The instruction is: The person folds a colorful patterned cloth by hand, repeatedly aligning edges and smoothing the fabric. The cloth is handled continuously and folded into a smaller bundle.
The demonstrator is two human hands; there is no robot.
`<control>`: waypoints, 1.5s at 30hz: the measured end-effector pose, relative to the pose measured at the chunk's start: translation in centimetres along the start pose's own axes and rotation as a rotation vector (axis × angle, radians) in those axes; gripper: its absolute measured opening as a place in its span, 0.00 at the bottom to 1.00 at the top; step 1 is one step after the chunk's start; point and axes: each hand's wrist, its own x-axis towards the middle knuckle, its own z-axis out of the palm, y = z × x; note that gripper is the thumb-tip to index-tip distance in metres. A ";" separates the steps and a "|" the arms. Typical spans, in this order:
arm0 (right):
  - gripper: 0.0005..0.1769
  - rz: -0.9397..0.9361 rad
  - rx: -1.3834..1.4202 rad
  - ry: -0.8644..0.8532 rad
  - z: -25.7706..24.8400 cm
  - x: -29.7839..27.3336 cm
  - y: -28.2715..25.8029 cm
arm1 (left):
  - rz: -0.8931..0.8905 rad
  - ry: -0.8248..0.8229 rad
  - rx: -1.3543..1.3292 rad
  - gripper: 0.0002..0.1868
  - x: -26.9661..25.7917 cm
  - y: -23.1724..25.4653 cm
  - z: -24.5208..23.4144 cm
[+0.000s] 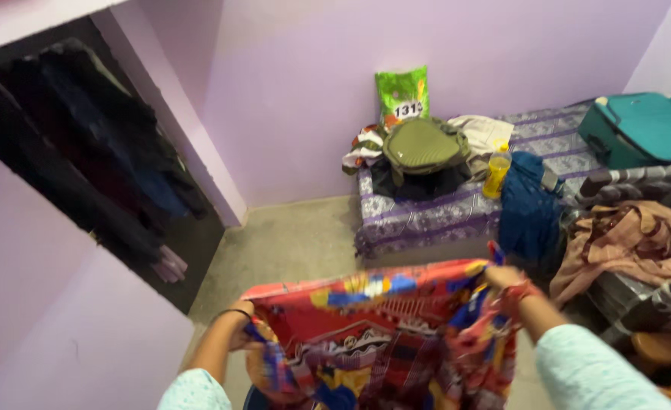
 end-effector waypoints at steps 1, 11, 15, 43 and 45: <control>0.27 0.026 0.149 -0.045 1.4 0.9 -1.3 | -0.055 -0.138 -0.267 0.22 1.1 0.7 1.8; 0.16 -0.632 1.519 0.286 -29.1 -2.5 -28.8 | 1.451 0.030 -0.553 0.22 -12.0 40.8 0.9; 0.14 -1.324 1.426 0.714 -43.2 -9.8 -30.5 | 1.623 0.835 -0.245 0.25 -23.5 44.7 -7.3; 0.20 -0.509 0.417 1.083 -37.6 -1.1 -16.8 | 1.290 1.144 0.126 0.16 -25.1 29.2 -18.6; 0.21 -0.572 0.304 1.142 -36.1 -3.4 -17.0 | 1.295 1.212 0.218 0.15 -24.2 25.9 -16.8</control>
